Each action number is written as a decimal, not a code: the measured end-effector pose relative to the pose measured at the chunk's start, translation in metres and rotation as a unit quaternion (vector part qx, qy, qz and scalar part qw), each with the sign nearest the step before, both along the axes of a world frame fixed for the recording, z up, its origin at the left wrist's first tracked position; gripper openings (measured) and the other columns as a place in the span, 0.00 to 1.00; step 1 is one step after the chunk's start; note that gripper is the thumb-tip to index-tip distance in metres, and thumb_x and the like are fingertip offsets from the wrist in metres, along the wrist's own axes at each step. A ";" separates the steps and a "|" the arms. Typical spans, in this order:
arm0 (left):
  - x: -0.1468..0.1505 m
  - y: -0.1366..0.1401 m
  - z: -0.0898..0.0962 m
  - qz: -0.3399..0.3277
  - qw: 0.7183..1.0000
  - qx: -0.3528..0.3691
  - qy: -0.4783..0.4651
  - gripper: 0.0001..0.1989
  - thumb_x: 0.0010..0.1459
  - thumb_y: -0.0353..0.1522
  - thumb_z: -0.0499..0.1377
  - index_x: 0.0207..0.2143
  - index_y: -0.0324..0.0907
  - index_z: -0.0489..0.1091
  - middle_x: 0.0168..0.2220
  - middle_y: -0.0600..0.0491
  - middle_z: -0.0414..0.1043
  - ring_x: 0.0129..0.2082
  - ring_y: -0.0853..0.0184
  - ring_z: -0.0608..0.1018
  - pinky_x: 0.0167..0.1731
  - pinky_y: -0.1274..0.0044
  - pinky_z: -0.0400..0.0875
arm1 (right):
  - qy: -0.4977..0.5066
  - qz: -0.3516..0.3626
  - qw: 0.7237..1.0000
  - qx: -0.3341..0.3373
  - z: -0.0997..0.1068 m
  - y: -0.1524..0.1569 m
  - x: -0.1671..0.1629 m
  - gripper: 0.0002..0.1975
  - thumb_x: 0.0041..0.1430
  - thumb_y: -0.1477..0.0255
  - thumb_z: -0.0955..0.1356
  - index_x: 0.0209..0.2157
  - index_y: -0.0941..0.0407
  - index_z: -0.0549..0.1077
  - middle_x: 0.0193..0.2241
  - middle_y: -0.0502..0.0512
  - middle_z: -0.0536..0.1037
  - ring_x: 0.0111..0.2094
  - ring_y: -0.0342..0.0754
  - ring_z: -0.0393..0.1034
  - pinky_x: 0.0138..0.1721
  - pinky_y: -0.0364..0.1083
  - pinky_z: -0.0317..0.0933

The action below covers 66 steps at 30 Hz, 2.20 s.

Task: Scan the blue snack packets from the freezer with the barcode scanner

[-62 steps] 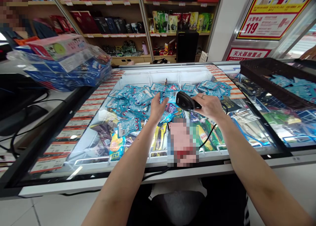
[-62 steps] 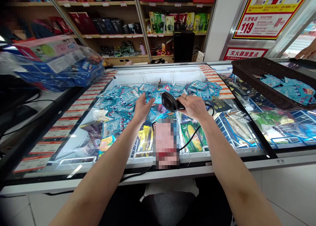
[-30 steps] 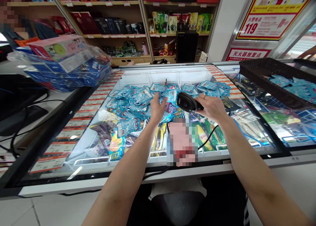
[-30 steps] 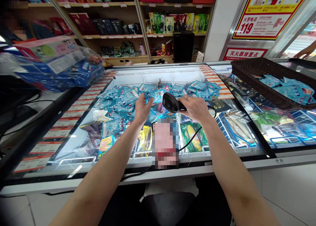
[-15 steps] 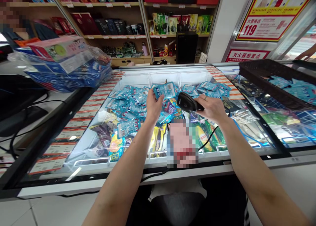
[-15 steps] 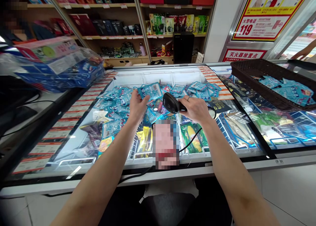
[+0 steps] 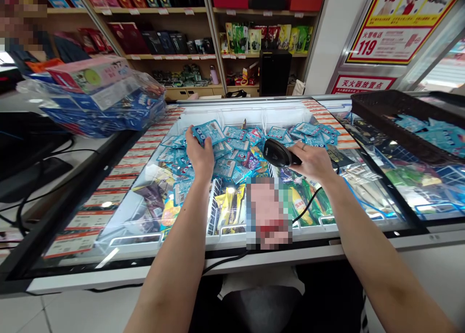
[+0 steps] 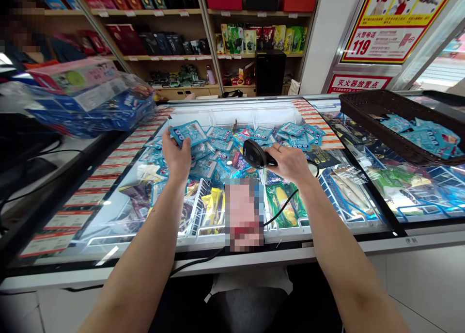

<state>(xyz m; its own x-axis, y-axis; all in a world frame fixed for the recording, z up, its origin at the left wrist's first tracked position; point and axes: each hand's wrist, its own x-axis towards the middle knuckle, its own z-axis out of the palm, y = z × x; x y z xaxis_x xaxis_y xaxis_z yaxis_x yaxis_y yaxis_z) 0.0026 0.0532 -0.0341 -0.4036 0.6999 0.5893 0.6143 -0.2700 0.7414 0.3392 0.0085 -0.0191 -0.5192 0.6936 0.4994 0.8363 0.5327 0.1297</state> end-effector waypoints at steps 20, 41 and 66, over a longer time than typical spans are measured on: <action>0.041 -0.020 0.022 0.015 0.959 -0.043 0.280 0.19 0.61 0.36 0.50 0.53 0.45 0.66 0.59 0.45 0.62 0.62 0.55 0.60 0.62 0.55 0.33 | 0.033 -0.115 0.993 -0.011 -0.001 0.013 0.026 0.16 0.54 0.60 0.66 0.41 0.55 0.73 0.35 0.56 0.77 0.30 0.51 0.69 0.26 0.44 0.50; 0.168 0.106 -0.002 -0.076 0.900 -0.280 0.325 0.35 0.51 0.57 0.52 0.46 0.38 0.72 0.49 0.37 0.68 0.53 0.48 0.68 0.49 0.64 0.62 | 0.077 -0.220 0.972 -0.035 0.007 0.018 0.036 0.17 0.57 0.60 0.65 0.44 0.54 0.72 0.37 0.57 0.76 0.33 0.50 0.69 0.28 0.45 0.50; 0.069 0.004 0.005 -0.224 0.970 -0.088 0.034 0.21 0.50 0.29 0.59 0.49 0.44 0.69 0.29 0.56 0.65 0.25 0.71 0.66 0.27 0.78 0.64 | 0.033 -0.050 0.998 -0.014 0.000 0.004 0.013 0.16 0.56 0.61 0.67 0.45 0.53 0.72 0.39 0.54 0.76 0.35 0.49 0.69 0.26 0.44 0.47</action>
